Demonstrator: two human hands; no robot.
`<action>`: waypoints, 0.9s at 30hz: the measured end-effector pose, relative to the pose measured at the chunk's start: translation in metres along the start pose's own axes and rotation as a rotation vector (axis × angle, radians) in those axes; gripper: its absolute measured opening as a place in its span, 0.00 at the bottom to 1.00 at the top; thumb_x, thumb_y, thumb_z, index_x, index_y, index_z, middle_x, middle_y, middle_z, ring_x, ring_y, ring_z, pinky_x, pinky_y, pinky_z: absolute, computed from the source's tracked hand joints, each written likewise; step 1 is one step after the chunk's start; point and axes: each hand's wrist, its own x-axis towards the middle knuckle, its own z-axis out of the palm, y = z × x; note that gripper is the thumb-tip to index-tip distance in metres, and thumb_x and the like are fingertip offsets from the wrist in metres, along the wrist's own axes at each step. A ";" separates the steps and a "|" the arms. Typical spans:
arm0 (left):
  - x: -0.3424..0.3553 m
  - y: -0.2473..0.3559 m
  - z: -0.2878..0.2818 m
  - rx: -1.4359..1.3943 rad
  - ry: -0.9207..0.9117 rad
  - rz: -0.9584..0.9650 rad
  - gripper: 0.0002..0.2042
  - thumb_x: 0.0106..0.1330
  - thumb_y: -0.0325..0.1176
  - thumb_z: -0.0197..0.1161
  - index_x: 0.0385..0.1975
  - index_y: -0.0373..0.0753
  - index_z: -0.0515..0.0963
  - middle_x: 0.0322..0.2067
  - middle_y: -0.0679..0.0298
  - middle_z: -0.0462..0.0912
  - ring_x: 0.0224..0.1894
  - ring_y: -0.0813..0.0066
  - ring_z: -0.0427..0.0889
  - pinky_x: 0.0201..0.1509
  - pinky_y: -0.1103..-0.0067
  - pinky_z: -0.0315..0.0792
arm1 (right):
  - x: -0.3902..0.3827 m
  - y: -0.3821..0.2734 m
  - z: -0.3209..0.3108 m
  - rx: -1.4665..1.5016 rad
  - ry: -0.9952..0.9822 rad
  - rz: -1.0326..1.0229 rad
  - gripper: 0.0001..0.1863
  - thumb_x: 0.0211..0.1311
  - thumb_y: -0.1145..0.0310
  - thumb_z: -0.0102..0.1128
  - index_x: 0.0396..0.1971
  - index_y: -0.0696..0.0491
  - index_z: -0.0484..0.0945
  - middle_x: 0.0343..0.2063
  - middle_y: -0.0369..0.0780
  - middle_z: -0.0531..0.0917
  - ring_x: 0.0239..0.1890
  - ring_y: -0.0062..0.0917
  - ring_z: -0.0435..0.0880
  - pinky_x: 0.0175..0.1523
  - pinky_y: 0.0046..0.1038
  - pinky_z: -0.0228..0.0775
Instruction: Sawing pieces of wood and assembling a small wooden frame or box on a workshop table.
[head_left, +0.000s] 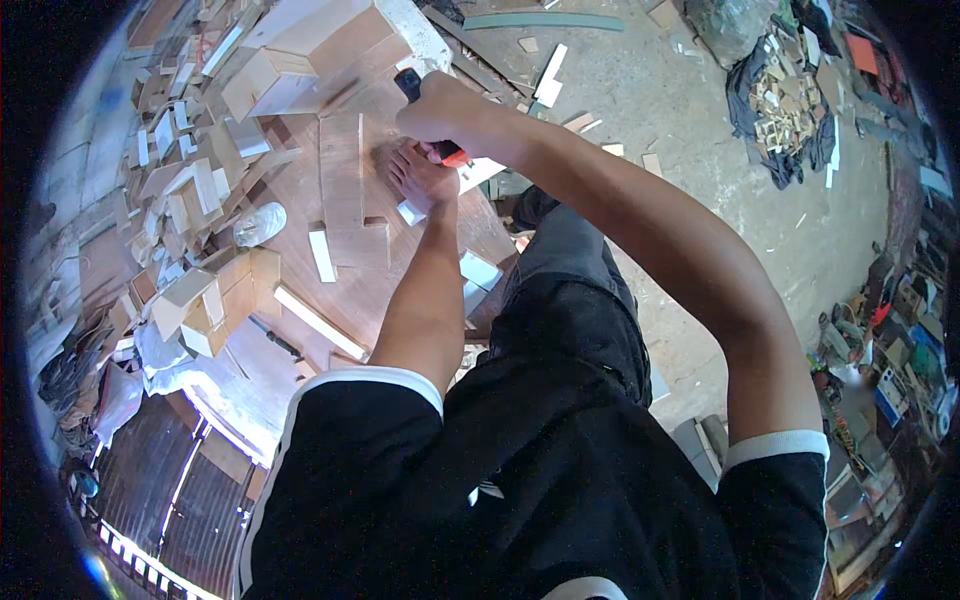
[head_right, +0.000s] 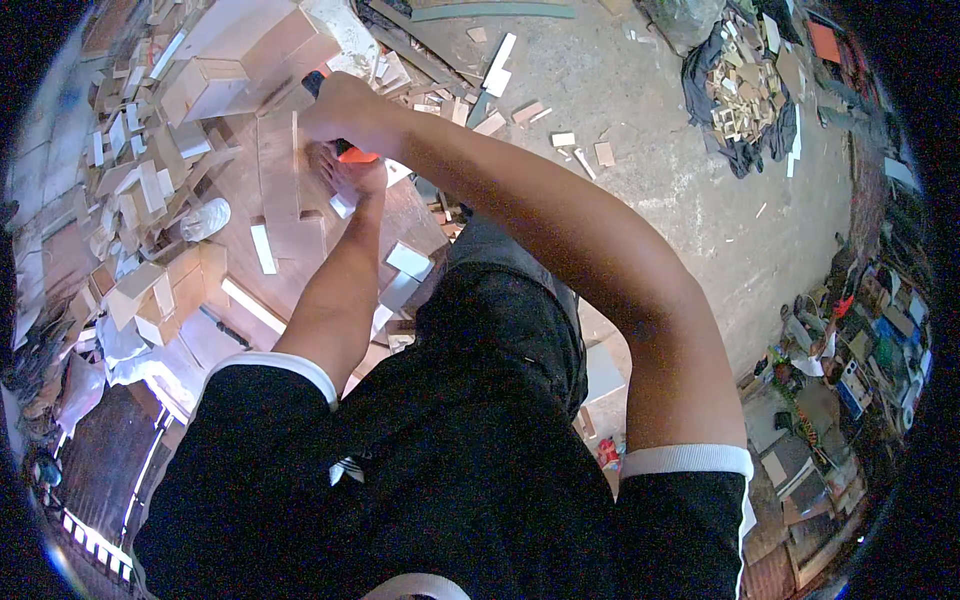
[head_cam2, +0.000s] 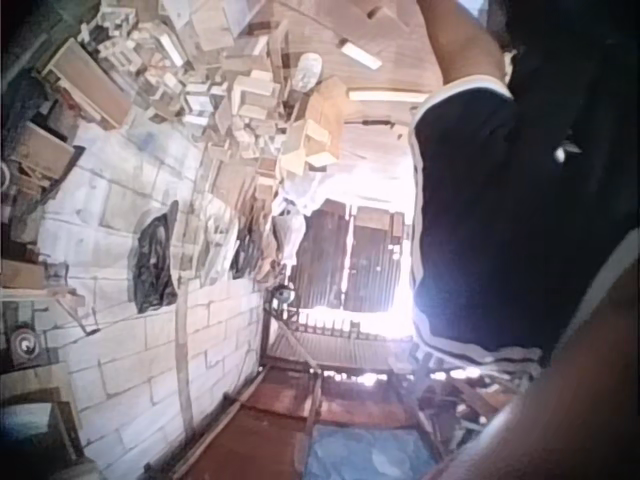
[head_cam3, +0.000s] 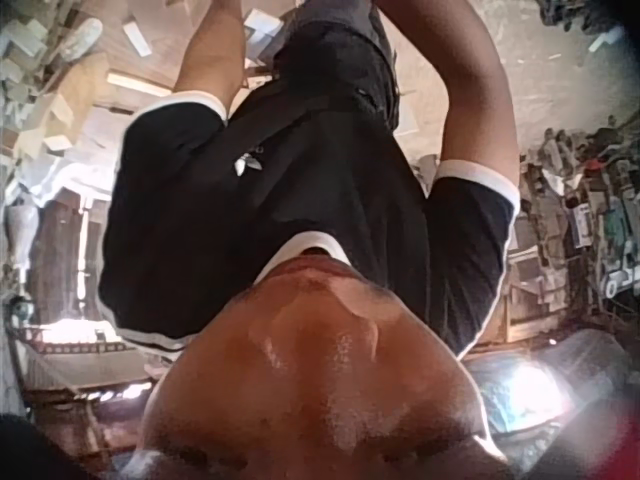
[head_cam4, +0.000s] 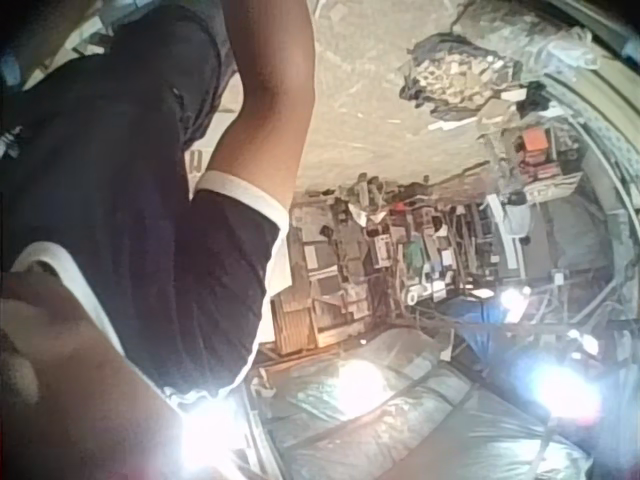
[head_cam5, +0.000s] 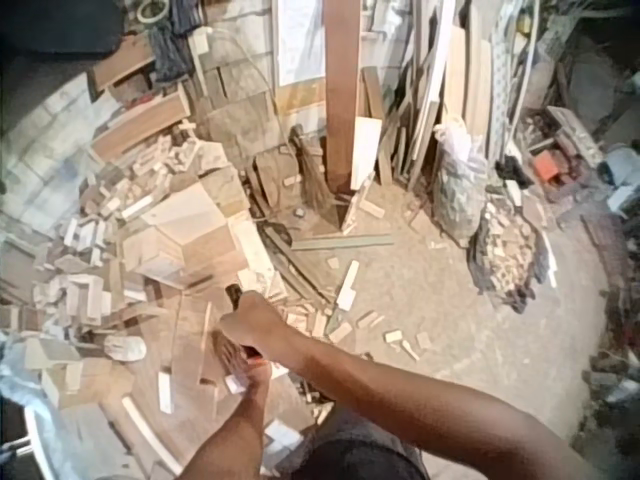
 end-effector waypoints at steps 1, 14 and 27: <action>0.000 0.000 0.004 -0.029 -0.043 -0.016 0.18 0.53 0.42 0.58 0.41 0.40 0.68 0.40 0.51 0.71 0.48 0.51 0.68 0.55 0.61 0.59 | 0.004 0.005 0.002 -0.091 0.027 -0.006 0.16 0.41 0.65 0.59 0.24 0.65 0.79 0.24 0.50 0.82 0.29 0.34 0.84 0.33 0.30 0.74; 0.028 0.069 -0.069 0.067 -0.105 -0.051 0.18 0.50 0.40 0.59 0.40 0.42 0.68 0.36 0.54 0.71 0.44 0.54 0.69 0.52 0.64 0.60 | -0.004 0.036 -0.008 0.457 0.049 0.122 0.05 0.51 0.76 0.52 0.21 0.59 0.67 0.13 0.40 0.70 0.13 0.24 0.71 0.16 0.29 0.65; 0.017 0.074 -0.052 0.116 -0.105 0.021 0.21 0.46 0.40 0.60 0.41 0.41 0.68 0.38 0.55 0.70 0.44 0.55 0.69 0.52 0.64 0.61 | -0.005 0.030 -0.023 -0.019 -0.029 -0.126 0.05 0.48 0.77 0.51 0.18 0.63 0.70 0.14 0.43 0.74 0.13 0.26 0.74 0.14 0.28 0.63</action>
